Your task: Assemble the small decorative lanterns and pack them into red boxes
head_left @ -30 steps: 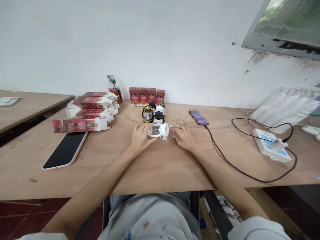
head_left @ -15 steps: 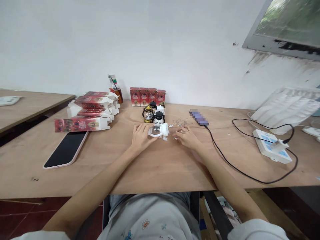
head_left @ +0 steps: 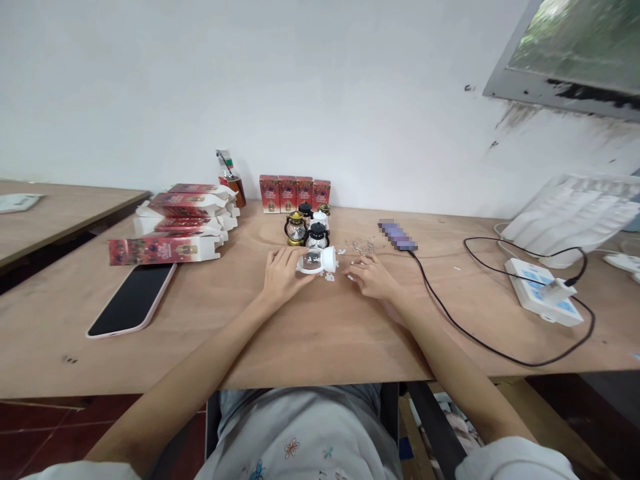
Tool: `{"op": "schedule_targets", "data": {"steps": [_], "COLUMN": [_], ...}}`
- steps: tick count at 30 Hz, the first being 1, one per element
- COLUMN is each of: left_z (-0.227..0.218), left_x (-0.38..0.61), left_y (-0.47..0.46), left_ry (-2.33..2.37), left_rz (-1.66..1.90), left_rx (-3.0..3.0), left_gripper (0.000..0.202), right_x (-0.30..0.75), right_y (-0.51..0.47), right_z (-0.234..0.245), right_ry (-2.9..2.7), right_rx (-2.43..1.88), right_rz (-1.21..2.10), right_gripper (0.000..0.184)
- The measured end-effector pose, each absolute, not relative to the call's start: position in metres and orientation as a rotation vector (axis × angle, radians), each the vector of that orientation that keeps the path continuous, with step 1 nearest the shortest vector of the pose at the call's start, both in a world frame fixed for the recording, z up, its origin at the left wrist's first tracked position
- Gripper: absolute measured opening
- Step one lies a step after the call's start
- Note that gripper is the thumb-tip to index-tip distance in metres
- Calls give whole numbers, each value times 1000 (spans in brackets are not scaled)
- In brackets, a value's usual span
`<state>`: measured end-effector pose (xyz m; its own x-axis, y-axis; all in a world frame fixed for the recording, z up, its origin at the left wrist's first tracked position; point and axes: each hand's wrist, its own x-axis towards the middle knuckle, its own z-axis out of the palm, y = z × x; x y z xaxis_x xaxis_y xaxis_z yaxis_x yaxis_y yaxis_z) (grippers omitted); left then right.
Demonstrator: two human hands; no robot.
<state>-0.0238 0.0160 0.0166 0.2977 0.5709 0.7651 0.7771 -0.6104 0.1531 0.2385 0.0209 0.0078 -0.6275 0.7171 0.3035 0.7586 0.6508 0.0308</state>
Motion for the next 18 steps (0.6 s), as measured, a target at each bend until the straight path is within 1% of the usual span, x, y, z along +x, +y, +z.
{"op": "schedule_targets", "data": {"steps": [11,18], "left_z": [16,17], "left_x": [-24,-23], "left_y": [16,15], "left_ry": [-1217,-1170], "left_rz": [-1204,-1211], "left_rx": [-2311,-2268], "left_gripper": [38,39], "right_x": [236,236], "right_y": [19,21], "right_z": [11,7], "right_ry": [-2636,-2620], "right_rx": [-1205,-1246], "right_rz": [-208,-72], "right_gripper": [32,31]}}
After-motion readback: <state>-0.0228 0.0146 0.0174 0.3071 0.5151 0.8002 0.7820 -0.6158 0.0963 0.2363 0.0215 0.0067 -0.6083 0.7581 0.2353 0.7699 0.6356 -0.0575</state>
